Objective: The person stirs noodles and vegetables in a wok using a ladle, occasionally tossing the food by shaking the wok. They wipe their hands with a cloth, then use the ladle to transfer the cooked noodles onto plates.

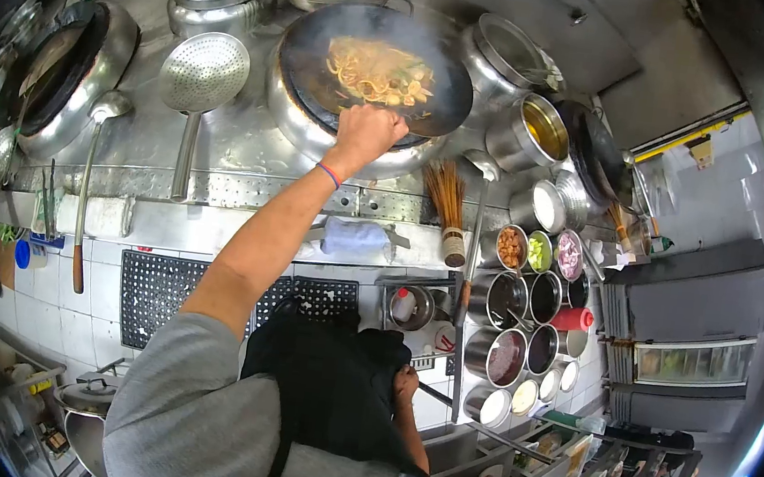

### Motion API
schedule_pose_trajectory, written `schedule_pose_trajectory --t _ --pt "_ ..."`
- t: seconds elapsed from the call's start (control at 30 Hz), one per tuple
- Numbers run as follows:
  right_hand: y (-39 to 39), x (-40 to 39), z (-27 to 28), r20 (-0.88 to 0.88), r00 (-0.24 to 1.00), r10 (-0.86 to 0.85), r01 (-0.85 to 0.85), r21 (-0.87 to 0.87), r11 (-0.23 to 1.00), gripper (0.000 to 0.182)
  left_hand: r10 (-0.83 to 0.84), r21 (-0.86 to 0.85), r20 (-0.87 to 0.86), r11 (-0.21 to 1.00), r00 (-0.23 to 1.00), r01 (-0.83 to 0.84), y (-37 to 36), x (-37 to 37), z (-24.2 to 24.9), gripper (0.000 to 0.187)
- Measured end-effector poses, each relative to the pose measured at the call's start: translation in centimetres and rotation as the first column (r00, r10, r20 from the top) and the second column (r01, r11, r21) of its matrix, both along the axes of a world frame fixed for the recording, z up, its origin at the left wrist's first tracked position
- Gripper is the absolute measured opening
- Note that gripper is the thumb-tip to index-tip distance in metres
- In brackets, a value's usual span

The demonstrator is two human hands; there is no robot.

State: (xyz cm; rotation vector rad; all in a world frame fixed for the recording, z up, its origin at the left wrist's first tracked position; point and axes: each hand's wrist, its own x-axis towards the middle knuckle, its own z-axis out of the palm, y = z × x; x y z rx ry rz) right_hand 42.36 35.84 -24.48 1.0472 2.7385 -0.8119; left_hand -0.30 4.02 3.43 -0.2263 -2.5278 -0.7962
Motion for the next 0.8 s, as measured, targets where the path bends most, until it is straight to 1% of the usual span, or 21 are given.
schedule_pose_trajectory --t 0.03,0.17,0.2,0.27,0.4,0.57,0.6,0.67,0.73,0.8 --pt "-0.1 0.2 -0.1 0.042 0.999 -0.012 0.013 -0.025 1.0 0.041 0.002 -0.02 0.001 1.0 1.0 -0.002 0.0 0.1 0.0 0.028" --pt "-0.2 1.3 -1.4 0.034 0.999 -0.021 0.022 -0.041 0.999 0.042 -0.016 0.009 -0.015 1.0 1.0 0.016 0.0 0.2 0.1 0.028" --pt "-0.2 1.7 -2.0 0.022 1.0 -0.014 0.015 -0.02 1.0 0.042 -0.009 0.012 -0.018 1.0 1.0 0.01 0.0 0.2 0.0 0.028" --pt "-0.9 1.8 -1.5 0.012 1.0 -0.011 0.011 -0.002 1.0 0.042 -0.006 0.012 -0.021 1.0 1.0 0.007 0.0 0.2 0.0 0.027" --pt "-2.4 2.0 0.4 0.022 0.999 -0.048 0.049 -0.04 0.998 0.041 -0.019 0.03 0.006 0.999 1.0 0.019 -0.1 0.2 0.0 0.027" --pt "-1.9 3.8 -1.4 0.04 0.996 -0.078 0.08 -0.052 0.995 0.042 -0.04 0.055 0.003 0.998 0.999 0.04 -0.2 0.4 0.5 0.027" --pt "-1.9 4.1 -1.7 0.029 0.995 -0.098 0.099 -0.051 0.994 0.042 -0.024 0.043 -0.007 0.999 1.0 0.025 -0.1 0.3 0.4 0.027" --pt "-2.0 4.6 -1.5 0.021 0.992 -0.122 0.123 -0.048 0.991 0.042 -0.013 0.033 -0.016 0.999 1.0 0.014 -0.1 0.4 0.4 0.027" --pt "-2.0 5.2 -1.4 0.059 0.988 -0.143 0.145 -0.028 0.989 0.041 0.0 0.035 -0.005 0.999 1.0 0.0 -0.1 0.5 0.6 0.028" --pt "-2.0 5.7 -1.5 0.06 0.986 -0.153 0.155 -0.033 0.987 0.041 -0.01 0.046 0.003 0.999 1.0 0.01 -0.1 0.5 0.4 0.028"
